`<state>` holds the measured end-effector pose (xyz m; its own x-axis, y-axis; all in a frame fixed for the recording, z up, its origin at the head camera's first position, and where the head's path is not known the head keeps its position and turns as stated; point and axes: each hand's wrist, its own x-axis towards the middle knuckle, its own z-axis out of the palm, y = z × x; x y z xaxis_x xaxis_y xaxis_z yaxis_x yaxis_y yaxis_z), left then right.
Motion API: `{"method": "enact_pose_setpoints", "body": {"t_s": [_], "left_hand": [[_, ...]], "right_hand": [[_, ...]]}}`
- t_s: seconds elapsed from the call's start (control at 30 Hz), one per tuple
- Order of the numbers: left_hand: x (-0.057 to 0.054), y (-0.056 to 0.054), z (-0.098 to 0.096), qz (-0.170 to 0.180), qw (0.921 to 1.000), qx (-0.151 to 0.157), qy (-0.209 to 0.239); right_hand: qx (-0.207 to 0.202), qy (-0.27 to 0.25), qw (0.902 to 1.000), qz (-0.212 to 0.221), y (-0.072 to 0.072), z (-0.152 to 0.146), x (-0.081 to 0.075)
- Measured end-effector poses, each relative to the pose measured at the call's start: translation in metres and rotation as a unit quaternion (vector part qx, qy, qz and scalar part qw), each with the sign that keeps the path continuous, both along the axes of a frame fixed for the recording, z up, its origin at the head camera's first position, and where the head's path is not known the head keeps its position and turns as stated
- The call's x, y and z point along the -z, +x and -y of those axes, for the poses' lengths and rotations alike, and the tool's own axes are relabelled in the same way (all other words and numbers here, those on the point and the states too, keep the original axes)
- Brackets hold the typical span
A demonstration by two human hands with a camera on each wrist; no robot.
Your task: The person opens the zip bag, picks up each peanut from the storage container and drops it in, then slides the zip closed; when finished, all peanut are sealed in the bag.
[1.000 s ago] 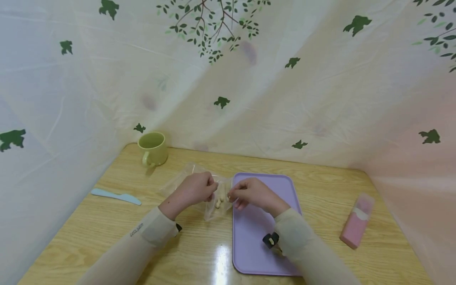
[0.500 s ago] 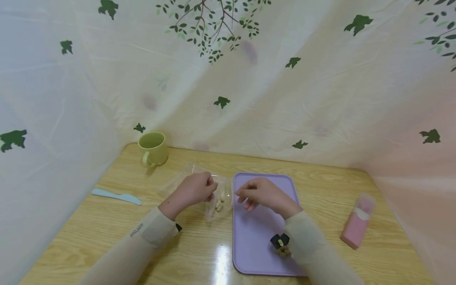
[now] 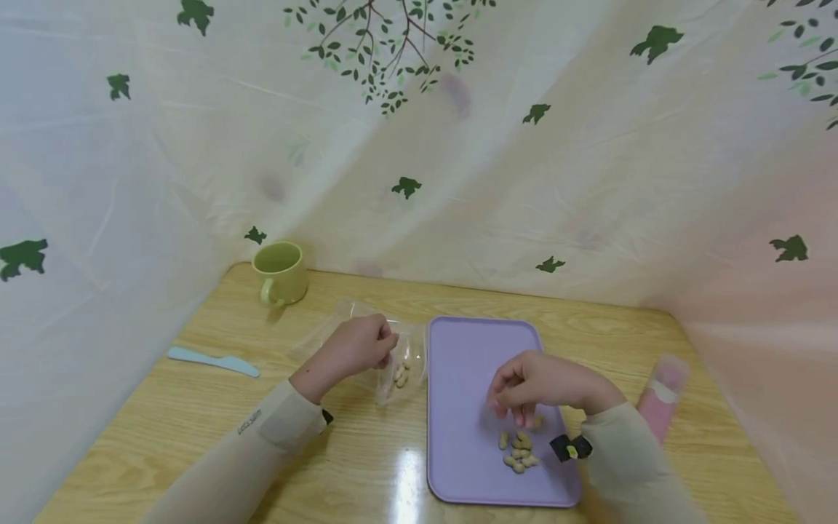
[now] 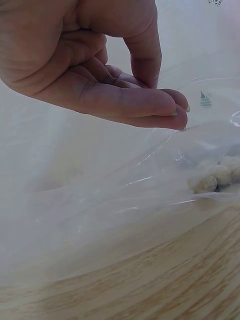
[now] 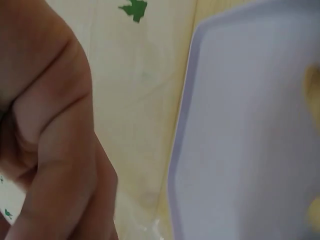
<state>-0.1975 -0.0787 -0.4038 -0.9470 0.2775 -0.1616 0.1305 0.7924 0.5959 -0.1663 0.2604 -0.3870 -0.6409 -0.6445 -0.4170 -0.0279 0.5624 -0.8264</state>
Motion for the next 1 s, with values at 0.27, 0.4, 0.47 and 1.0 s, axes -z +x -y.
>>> {"method": "enact_pose_setpoints", "body": {"t_s": [0.27,0.4,0.47,1.0], "left_hand": [[0.0,-0.001,-0.001,0.005,1.0,-0.002,-0.002],[-0.001,-0.001,-0.001,0.006,1.0,-0.002,-0.001],[-0.001,-0.001,0.0,0.005,1.0,0.001,-0.001],[-0.002,0.0,-0.001,0.009,1.0,0.0,0.003]], "right_hand": [[-0.018,0.097,0.995,0.013,0.021,-0.012,0.014],[-0.005,0.139,0.9903,0.0,0.03,-0.007,0.02],[0.003,0.156,0.9877,-0.009,0.034,-0.004,0.022],[0.062,0.245,0.9627,-0.097,0.04,0.017,0.021]]}}
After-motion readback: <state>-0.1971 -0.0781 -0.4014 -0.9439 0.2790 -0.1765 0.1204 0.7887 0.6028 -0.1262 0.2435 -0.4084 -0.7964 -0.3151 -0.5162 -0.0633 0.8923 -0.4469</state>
